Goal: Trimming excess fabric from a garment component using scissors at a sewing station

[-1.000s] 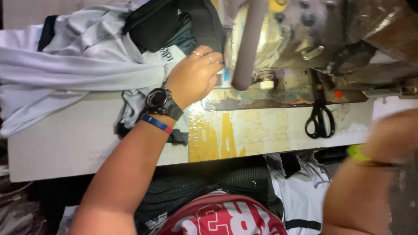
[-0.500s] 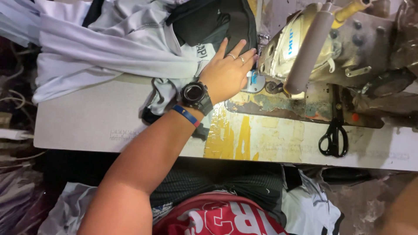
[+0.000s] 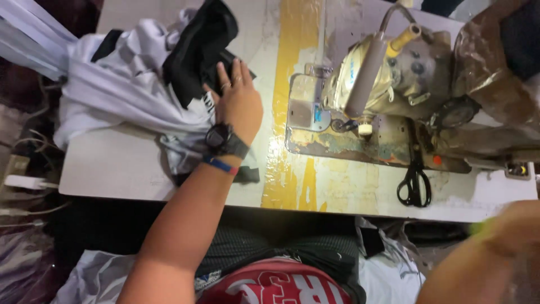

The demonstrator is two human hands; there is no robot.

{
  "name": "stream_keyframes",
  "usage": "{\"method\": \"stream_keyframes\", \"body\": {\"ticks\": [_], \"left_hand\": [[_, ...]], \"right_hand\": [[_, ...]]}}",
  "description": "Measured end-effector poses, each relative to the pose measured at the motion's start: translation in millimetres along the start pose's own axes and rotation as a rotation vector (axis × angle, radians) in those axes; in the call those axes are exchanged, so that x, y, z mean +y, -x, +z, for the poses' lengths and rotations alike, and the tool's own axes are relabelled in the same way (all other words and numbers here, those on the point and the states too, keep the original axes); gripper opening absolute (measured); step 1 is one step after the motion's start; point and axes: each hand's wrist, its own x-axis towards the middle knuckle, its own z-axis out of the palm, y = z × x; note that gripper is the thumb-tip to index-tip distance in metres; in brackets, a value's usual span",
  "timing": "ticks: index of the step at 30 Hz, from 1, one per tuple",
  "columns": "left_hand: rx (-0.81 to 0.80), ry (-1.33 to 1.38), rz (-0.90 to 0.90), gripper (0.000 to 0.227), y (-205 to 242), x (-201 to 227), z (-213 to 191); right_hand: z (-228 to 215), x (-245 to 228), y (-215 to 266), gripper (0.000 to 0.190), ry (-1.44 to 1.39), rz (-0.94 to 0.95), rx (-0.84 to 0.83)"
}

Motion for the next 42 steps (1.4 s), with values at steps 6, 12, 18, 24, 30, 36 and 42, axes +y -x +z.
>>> {"method": "stream_keyframes", "body": {"ticks": [6,12,18,24,30,36,42], "left_hand": [[-0.058,0.024,0.110,0.054,53,-23,-30],[0.226,-0.016,0.176,0.039,84,-33,-51],[0.342,0.138,0.154,0.027,86,-37,-31],[0.426,0.168,0.162,0.020,83,-36,-37],[0.492,0.170,0.152,0.018,79,-37,-33],[0.435,0.216,0.189,0.024,87,-41,-33],[0.243,0.448,0.377,0.027,133,-38,-76]], "right_hand": [[123,-328,83,0.032,-0.075,-0.435,-1.140],[169,-225,117,0.035,0.301,-0.643,-1.301],[114,-330,102,0.020,0.143,-0.193,-1.385],[92,-438,149,0.027,0.094,0.158,-1.559],[120,-497,177,0.040,0.369,-0.146,-1.654],[143,-497,203,0.045,0.423,-0.248,-1.671],[109,-448,147,0.045,0.450,-0.069,-1.609]]}}
